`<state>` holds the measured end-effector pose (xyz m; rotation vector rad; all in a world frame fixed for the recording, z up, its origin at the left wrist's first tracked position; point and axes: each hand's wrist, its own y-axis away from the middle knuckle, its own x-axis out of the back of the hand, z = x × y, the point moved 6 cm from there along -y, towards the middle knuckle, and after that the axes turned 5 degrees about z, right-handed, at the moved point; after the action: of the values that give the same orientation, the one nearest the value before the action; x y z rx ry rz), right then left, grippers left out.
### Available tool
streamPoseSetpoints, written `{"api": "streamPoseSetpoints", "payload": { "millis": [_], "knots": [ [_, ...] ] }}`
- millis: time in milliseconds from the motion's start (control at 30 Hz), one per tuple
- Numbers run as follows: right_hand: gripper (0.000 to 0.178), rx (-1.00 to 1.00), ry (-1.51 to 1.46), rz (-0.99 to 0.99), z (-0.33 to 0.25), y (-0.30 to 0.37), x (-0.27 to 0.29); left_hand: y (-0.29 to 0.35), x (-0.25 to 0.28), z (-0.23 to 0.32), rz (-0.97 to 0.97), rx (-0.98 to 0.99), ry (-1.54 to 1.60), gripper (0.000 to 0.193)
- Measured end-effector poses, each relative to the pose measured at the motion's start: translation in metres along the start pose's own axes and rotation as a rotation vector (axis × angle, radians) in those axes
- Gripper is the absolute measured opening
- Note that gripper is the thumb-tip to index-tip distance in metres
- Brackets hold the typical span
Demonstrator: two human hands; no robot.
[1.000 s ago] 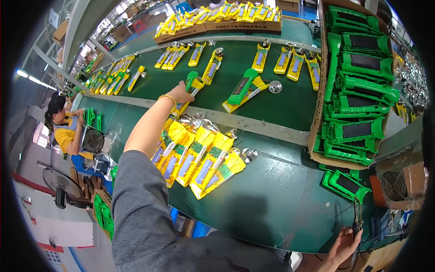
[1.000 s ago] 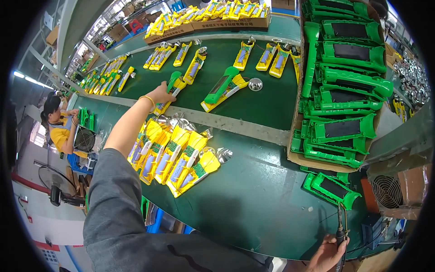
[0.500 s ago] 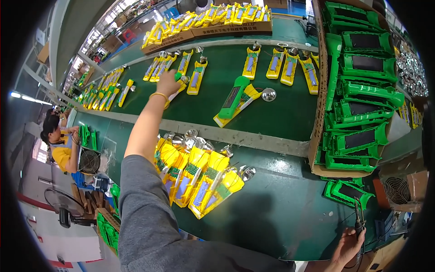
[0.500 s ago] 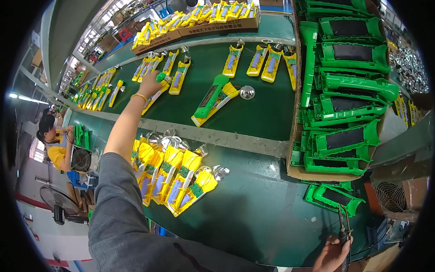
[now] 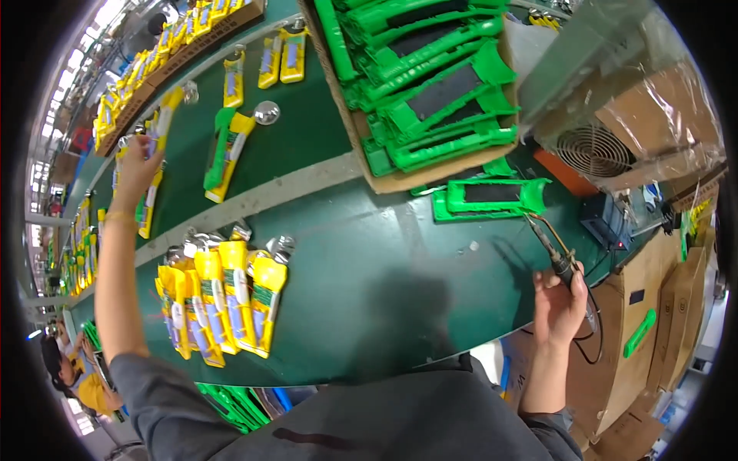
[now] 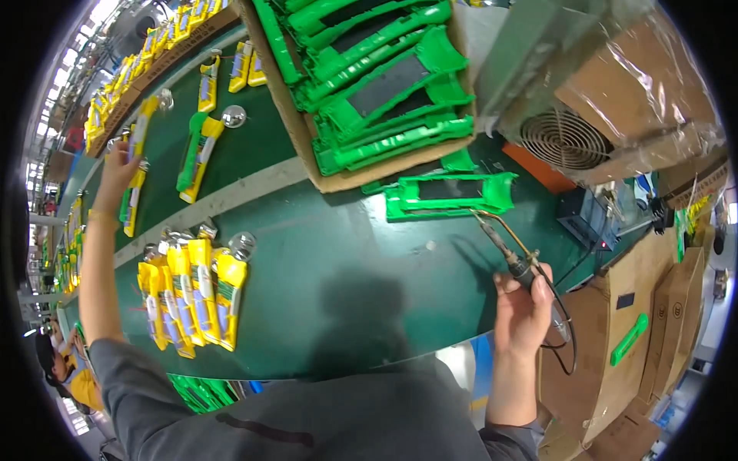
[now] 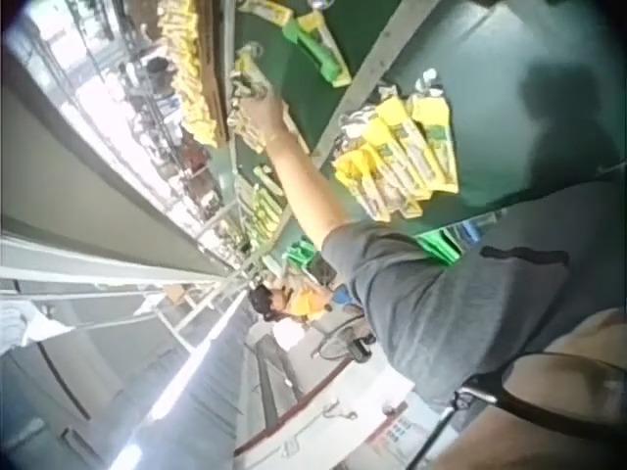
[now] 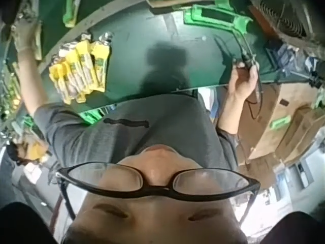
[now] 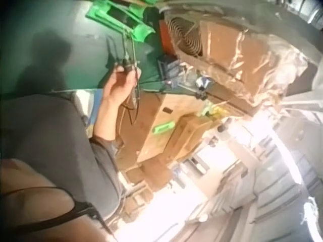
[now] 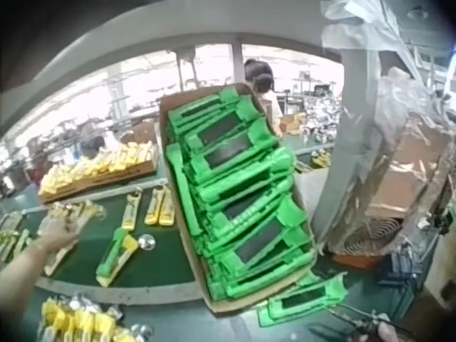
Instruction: Soldering wires and components into flashlight housings on a production line.
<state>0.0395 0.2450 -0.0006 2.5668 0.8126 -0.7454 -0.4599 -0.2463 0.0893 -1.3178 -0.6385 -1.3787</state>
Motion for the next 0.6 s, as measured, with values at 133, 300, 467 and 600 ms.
{"api": "streamPoseSetpoints", "payload": {
  "millis": [133, 300, 467, 600],
  "knots": [
    [0.022, 0.018, -0.035, -0.032, -0.005, 0.01, -0.004, 0.11, 0.045, 0.165, -0.136, -0.14, 0.205, 0.037],
    [0.018, 0.008, -0.17, -0.115, -0.009, 0.014, 0.007, 0.27, 0.012, 0.292, -0.426, -0.365, 0.362, 0.049],
    [0.02, -0.095, -0.197, -0.193, 0.002, 0.023, 0.004, 0.333, -0.063, 0.329, -0.397, -0.436, 0.387, 0.049],
    [0.022, -0.134, -0.126, -0.225, 0.01, 0.033, -0.003, 0.319, -0.06, 0.335, -0.259, -0.406, 0.495, 0.046]
  ]
}}
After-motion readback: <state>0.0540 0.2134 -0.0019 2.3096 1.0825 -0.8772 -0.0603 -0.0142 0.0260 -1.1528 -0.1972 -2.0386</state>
